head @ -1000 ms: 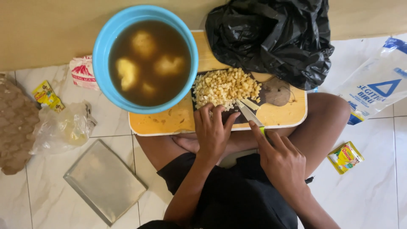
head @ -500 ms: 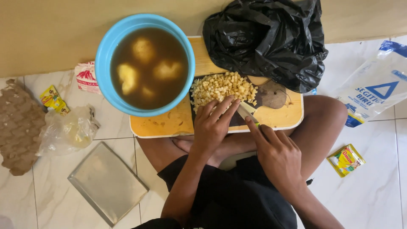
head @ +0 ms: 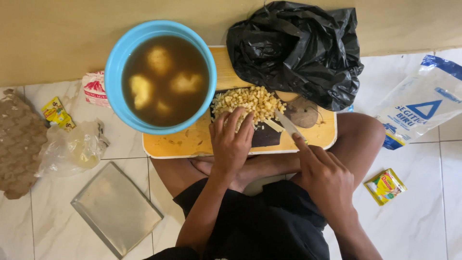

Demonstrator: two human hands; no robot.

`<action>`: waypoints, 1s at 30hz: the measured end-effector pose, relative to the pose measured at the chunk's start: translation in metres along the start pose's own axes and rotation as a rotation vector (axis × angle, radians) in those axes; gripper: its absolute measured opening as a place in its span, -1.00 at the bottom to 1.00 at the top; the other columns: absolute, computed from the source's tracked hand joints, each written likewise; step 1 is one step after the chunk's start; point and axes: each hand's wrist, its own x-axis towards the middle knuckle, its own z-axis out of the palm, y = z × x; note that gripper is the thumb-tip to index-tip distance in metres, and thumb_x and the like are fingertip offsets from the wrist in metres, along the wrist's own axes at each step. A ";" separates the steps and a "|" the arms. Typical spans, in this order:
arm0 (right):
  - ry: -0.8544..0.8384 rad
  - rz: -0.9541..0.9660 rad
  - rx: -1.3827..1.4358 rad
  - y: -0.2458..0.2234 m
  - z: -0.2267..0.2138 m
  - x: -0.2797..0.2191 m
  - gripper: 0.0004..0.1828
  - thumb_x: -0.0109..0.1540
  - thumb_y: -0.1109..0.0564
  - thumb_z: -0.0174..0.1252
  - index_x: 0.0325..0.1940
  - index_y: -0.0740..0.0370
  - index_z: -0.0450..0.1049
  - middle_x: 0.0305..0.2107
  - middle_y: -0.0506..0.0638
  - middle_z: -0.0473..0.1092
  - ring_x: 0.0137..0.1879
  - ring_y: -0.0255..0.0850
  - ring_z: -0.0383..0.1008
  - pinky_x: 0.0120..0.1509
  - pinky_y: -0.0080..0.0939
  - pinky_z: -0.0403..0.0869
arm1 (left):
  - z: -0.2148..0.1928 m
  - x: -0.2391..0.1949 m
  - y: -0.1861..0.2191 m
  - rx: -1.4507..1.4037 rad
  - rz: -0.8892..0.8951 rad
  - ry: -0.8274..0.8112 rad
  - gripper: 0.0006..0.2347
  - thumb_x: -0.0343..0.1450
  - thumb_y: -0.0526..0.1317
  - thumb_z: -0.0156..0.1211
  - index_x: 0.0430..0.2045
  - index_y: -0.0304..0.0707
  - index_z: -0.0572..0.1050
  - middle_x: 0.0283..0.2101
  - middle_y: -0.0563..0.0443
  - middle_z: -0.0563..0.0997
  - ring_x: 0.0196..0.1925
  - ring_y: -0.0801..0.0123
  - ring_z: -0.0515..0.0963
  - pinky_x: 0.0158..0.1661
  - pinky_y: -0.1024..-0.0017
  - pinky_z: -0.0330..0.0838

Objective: A person sitting on the floor dicing peeled potatoes into small cubes on a cutting board using a knife.

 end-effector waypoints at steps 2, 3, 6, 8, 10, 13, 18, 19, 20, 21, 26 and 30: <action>-0.001 0.073 0.046 0.004 -0.001 -0.004 -0.48 0.24 0.27 0.23 0.31 0.07 0.57 -0.37 -0.11 0.52 -0.45 -0.26 0.46 -0.42 -0.22 0.35 | 0.008 -0.002 0.005 -0.056 0.055 -0.008 -0.76 0.35 -0.35 0.47 -0.14 -0.18 0.60 0.04 0.07 0.53 -0.01 0.26 0.49 -0.02 0.32 0.42; 0.004 0.148 0.091 0.006 -0.002 -0.005 -0.52 0.27 0.23 0.23 0.30 0.07 0.58 -0.34 -0.06 0.55 -0.44 -0.19 0.49 -0.39 -0.18 0.39 | 0.012 -0.002 0.007 -0.113 0.115 -0.013 -0.80 0.36 -0.36 0.45 -0.19 -0.22 0.60 -0.02 0.05 0.53 -0.10 0.31 0.49 -0.08 0.40 0.46; -0.022 0.201 0.171 0.013 -0.004 -0.007 -0.51 0.30 0.25 0.22 0.34 0.11 0.55 -0.37 -0.03 0.53 -0.52 -0.22 0.40 -0.42 -0.17 0.36 | -0.011 0.017 0.030 -0.100 0.252 -0.203 -0.78 0.43 -0.25 0.34 -0.07 -0.29 0.59 0.07 -0.03 0.52 -0.08 0.32 0.45 -0.08 0.38 0.37; -0.038 0.225 0.183 0.015 -0.005 -0.011 -0.50 0.30 0.25 0.21 0.35 0.10 0.54 -0.41 -0.02 0.50 -0.53 -0.20 0.39 -0.41 -0.14 0.36 | -0.003 0.014 0.035 -0.093 0.244 -0.233 -0.76 0.45 -0.23 0.30 -0.03 -0.32 0.57 0.07 -0.07 0.51 -0.09 0.30 0.44 -0.06 0.38 0.39; -0.044 0.249 0.194 0.018 -0.004 -0.012 -0.50 0.30 0.24 0.21 0.36 0.09 0.53 -0.46 0.00 0.47 -0.53 -0.18 0.38 -0.40 -0.11 0.36 | 0.003 0.015 0.040 -0.087 0.241 -0.255 -0.73 0.47 -0.21 0.26 0.01 -0.34 0.55 0.07 -0.10 0.49 -0.10 0.28 0.42 -0.04 0.37 0.40; -0.069 0.300 0.235 0.019 -0.005 -0.015 -0.53 0.32 0.21 0.18 0.34 0.07 0.54 -0.39 -0.01 0.52 -0.49 -0.17 0.45 -0.37 -0.12 0.40 | 0.004 0.017 0.048 -0.154 0.201 -0.430 -0.60 0.34 -0.43 0.23 0.11 -0.40 0.53 0.06 -0.22 0.43 -0.01 0.19 0.42 0.05 0.35 0.44; -0.073 0.342 0.274 0.024 -0.006 -0.018 -0.52 0.30 0.24 0.20 0.33 0.12 0.54 -0.46 0.05 0.48 -0.51 -0.15 0.41 -0.38 -0.10 0.37 | 0.001 0.023 0.059 -0.086 0.250 -0.370 -0.75 0.29 -0.43 0.20 -0.15 -0.46 0.51 -0.12 -0.19 0.39 -0.15 0.20 0.46 -0.23 0.44 0.53; -0.075 0.343 0.273 0.027 -0.005 -0.019 -0.52 0.30 0.24 0.20 0.33 0.12 0.54 -0.46 0.05 0.48 -0.51 -0.15 0.41 -0.38 -0.10 0.37 | 0.002 0.023 0.059 -0.088 0.250 -0.372 -0.75 0.29 -0.43 0.20 -0.15 -0.46 0.51 -0.12 -0.19 0.39 -0.15 0.20 0.46 -0.23 0.44 0.53; -0.078 0.342 0.262 0.029 -0.004 -0.021 -0.52 0.31 0.22 0.20 0.34 0.09 0.53 -0.48 0.05 0.46 -0.52 -0.13 0.40 -0.38 -0.08 0.37 | 0.003 0.023 0.059 -0.064 0.256 -0.352 -0.78 0.29 -0.43 0.21 -0.20 -0.43 0.50 -0.10 -0.20 0.41 -0.14 0.20 0.48 -0.24 0.44 0.55; -0.081 0.339 0.254 0.032 -0.002 -0.022 -0.51 0.32 0.21 0.19 0.36 0.07 0.53 -0.50 0.04 0.45 -0.53 -0.12 0.39 -0.39 -0.05 0.37 | 0.003 0.023 0.059 -0.038 0.263 -0.332 -0.81 0.28 -0.43 0.23 -0.26 -0.41 0.49 -0.09 -0.20 0.44 -0.13 0.20 0.49 -0.25 0.43 0.56; -0.068 0.316 0.300 0.035 -0.002 -0.025 -0.50 0.29 0.26 0.20 0.34 0.13 0.53 -0.47 0.05 0.45 -0.51 -0.13 0.38 -0.37 -0.08 0.37 | 0.002 0.025 0.061 0.010 0.266 -0.288 -0.77 0.28 -0.43 0.23 -0.20 -0.43 0.50 -0.15 -0.16 0.48 -0.24 0.30 0.51 -0.39 0.55 0.53; -0.056 0.290 0.323 0.035 -0.002 -0.025 -0.50 0.29 0.27 0.20 0.35 0.14 0.52 -0.43 0.05 0.47 -0.49 -0.13 0.41 -0.35 -0.09 0.39 | 0.003 0.027 0.058 0.047 0.272 -0.273 -0.77 0.27 -0.46 0.26 -0.22 -0.44 0.46 -0.25 -0.15 0.56 -0.31 0.37 0.59 -0.45 0.60 0.54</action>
